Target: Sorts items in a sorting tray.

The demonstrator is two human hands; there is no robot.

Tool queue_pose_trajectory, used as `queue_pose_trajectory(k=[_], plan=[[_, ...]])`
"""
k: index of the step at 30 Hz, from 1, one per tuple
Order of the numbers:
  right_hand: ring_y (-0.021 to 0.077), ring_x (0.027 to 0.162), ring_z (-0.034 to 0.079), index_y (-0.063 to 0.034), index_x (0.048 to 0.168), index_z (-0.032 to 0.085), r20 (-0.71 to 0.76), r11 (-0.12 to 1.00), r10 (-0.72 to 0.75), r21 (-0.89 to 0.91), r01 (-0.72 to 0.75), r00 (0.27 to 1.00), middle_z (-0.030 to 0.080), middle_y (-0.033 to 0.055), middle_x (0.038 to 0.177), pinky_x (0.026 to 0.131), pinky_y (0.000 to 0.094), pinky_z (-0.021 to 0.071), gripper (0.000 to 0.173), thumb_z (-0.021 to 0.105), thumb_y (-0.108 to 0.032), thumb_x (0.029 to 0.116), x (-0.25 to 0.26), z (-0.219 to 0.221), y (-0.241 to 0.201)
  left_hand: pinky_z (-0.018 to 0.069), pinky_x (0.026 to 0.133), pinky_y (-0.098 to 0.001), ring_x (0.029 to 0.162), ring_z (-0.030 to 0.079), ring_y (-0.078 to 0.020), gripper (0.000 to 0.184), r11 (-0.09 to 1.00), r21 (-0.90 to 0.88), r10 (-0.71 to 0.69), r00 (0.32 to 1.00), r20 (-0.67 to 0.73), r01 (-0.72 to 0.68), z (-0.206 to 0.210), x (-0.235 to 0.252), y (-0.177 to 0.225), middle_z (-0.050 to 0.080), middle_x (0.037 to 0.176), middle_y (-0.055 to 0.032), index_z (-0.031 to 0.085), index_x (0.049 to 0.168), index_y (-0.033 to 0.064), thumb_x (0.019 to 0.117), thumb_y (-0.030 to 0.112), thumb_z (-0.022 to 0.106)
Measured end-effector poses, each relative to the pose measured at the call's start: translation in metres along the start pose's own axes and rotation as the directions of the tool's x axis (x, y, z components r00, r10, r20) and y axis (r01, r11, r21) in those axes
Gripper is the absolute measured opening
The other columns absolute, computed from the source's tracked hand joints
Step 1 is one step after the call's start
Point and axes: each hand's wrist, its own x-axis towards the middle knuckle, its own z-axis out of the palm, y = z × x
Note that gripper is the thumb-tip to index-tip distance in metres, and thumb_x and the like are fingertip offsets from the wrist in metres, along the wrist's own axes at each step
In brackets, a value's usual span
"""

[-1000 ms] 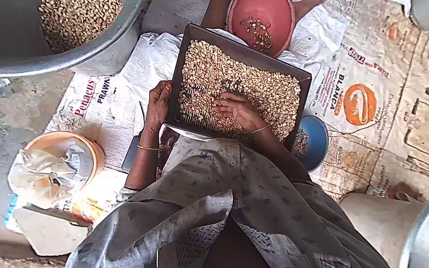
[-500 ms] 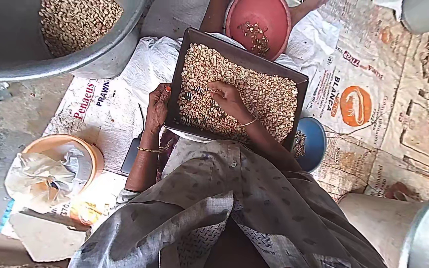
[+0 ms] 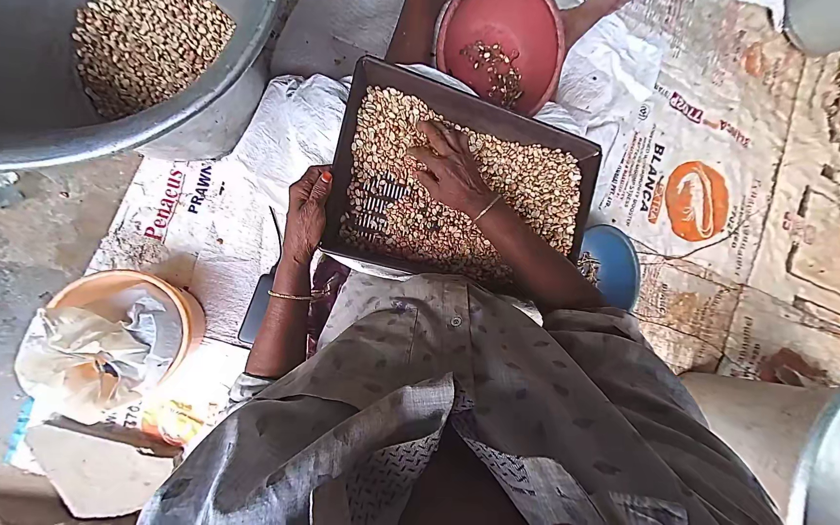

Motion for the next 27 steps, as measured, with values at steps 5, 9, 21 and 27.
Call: queue_pose_trajectory(k=[5, 9, 21, 27], plan=[[0.0472, 0.12, 0.059, 0.0013, 0.119, 0.067, -0.14, 0.961, 0.09, -0.249, -0.123, 0.986, 0.063, 0.0269, 0.128, 0.098, 0.0589, 0.0447, 0.031, 0.045, -0.018, 0.1083, -0.031, 0.01, 0.022, 0.0584, 0.083, -0.0216, 0.086, 0.068, 0.0021, 0.034, 1.0, -0.004, 0.001, 1.0, -0.002, -0.001, -0.001, -0.001, -0.001, 0.07, 0.098, 0.0052, 0.063, 0.121, 0.0025, 0.1117, 0.017, 0.034], [0.0493, 0.116, 0.064, 0.0044, 0.126, 0.064, -0.063, 0.838, 0.483, -0.254, -0.482, 0.873, 0.063, 0.03, 0.127, 0.086, 0.061, 0.0541, 0.03, 0.049, -0.009, 0.1048, -0.068, -0.025, 0.022, 0.0542, 0.085, -0.0196, 0.089, 0.064, 0.0027, 0.038, 0.998, 0.038, -0.06, 0.998, 0.013, 0.059, 0.004, -0.014, 0.019, 0.068, 0.105, 0.0007, 0.06, 0.129, 0.0032, 0.114, 0.02, 0.03], [0.036, 0.124, 0.062, -0.0002, 0.13, 0.065, -0.006, 0.908, 0.378, 0.198, -0.369, 0.926, 0.063, 0.0202, 0.135, 0.104, 0.0521, 0.0497, 0.033, 0.056, -0.019, 0.1038, -0.038, -0.036, -0.021, 0.056, 0.084, -0.0211, 0.087, 0.065, 0.0025, 0.036, 0.999, 0.019, -0.042, 0.999, -0.007, 0.042, 0.003, -0.009, 0.011, 0.069, 0.101, 0.0032, 0.061, 0.126, 0.0034, 0.1135, 0.019, 0.031], [0.0414, 0.155, 0.025, -0.0085, 0.155, 0.046, -0.014, 1.0, -0.001, -0.02, 0.0, 1.0, 0.03, 0.0198, 0.167, 0.124, 0.063, 0.0135, 0.058, 0.05, -0.038, 0.1055, -0.007, 0.038, -0.047, 0.0579, 0.085, -0.0216, 0.087, 0.068, 0.0023, 0.035, 1.0, 0.002, -0.013, 1.0, -0.016, 0.013, 0.0, 0.0, -0.001, 0.071, 0.099, 0.0042, 0.063, 0.123, 0.0015, 0.1118, 0.017, 0.034]])
